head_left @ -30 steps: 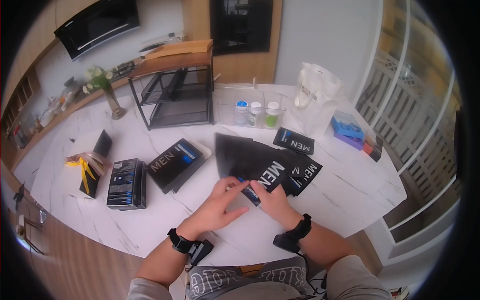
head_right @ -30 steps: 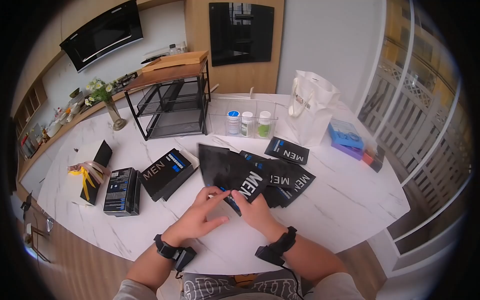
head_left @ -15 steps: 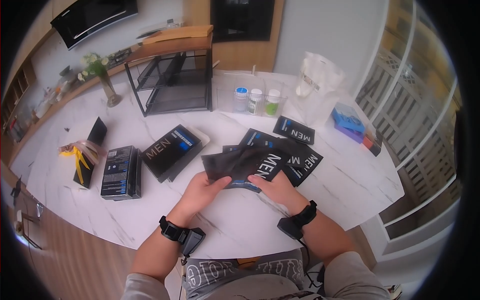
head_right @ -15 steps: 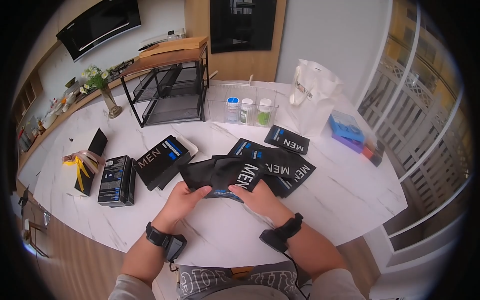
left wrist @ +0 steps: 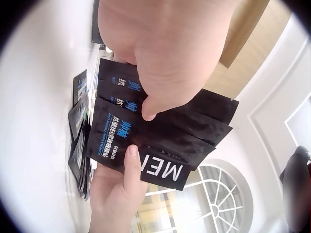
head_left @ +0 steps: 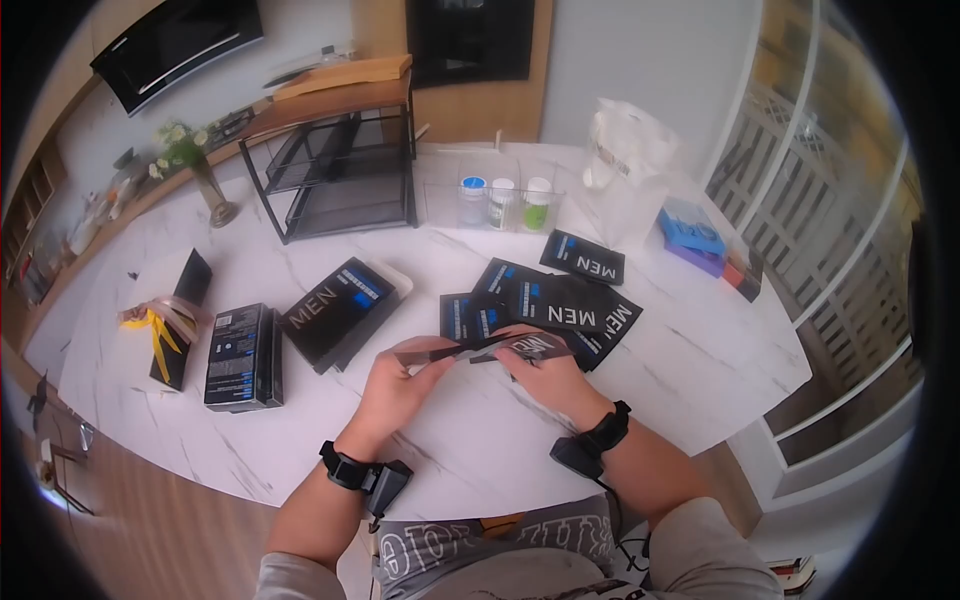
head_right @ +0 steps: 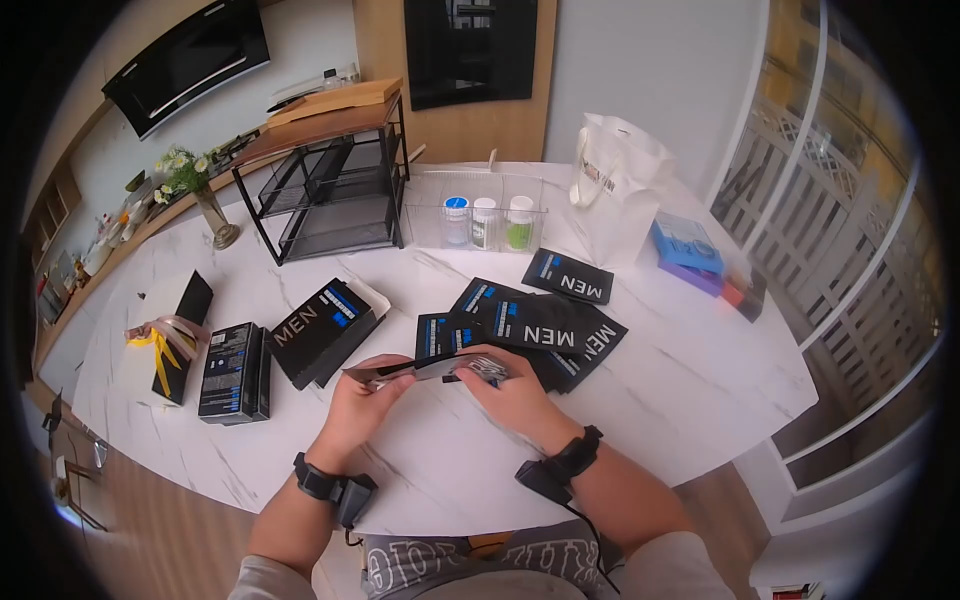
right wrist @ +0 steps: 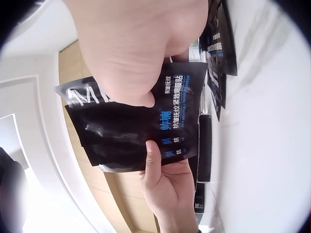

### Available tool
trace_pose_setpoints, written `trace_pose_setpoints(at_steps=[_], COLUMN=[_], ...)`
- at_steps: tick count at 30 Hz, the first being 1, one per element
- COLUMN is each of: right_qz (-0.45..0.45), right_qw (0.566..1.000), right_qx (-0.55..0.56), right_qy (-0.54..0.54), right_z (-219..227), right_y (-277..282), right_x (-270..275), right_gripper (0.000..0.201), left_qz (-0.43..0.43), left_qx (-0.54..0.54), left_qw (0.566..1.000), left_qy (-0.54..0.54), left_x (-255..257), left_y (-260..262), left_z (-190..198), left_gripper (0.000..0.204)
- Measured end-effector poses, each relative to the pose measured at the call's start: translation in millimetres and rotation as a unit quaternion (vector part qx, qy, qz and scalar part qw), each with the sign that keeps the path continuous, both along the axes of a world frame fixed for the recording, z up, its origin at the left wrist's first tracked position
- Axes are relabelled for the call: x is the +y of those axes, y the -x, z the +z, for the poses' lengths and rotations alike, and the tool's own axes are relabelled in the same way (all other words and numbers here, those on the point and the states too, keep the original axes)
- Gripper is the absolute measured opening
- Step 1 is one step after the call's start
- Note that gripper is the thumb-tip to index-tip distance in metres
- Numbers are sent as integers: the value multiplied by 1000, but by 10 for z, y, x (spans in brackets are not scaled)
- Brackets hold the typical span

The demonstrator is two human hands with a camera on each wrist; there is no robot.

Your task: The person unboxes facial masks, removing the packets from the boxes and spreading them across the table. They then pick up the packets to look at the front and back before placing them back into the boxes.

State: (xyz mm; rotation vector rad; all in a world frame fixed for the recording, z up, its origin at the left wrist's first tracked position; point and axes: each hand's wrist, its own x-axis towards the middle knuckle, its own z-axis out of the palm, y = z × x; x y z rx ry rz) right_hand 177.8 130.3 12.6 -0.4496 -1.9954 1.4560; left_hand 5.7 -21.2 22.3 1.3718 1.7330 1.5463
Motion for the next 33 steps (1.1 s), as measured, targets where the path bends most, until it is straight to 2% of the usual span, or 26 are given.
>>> trace_pose_setpoints(at_steps=[5, 8, 9, 12, 15, 17, 21, 24, 27, 30, 33], right_qz=[13, -2, -5, -25, -32, -39, -33, -34, -22, -13, -11], right_qw=[994, 996, 998, 998, 999, 998, 999, 998, 999, 999, 999], right_qx=[65, 40, 55, 62, 13, 26, 27, 36, -2, -50, -22], right_qy=[-83, -74, -44, 22, -38, -46, -24, -35, -33, -12, -28], right_z=[-63, -61, -95, -165, -95, -112, -103, -89, -88, 2, -29], right_y=[27, 14, 29, 53, -4, -3, 4, -2, -31, -60, -45], right_x=[44, 50, 40, 32, 21, 19, 6, 3, 18, -1, -15], right_gripper=[18, 17, 16, 15, 15, 16, 15, 14, 23, 24, 24], left_qz=[-69, -70, -65, -21, -43, -27, -5, 5, 10, 4, 18], left_qx=[42, -5, -8, -31, -19, 7, 46, 45, 61, -37, -12], left_qw=[995, 997, 998, 999, 999, 998, 997, 998, 996, 997, 998], left_qy=[-51, -39, -15, 4, 14, 50, 68, 34, 56, 69, 62], left_x=[4, 18, 15, 48, 39, 23, 16, 44, 11, 22, 29], left_y=[48, 19, 7, 62, 64, 71, 126, 137, 100, 90, 77], left_z=[33, 23, 47, -217, -153, -135, -215, -265, -154, -136, -93], left_gripper=[22, 24, 24, 25, 26, 23, 20, 18, 17, 15, 24])
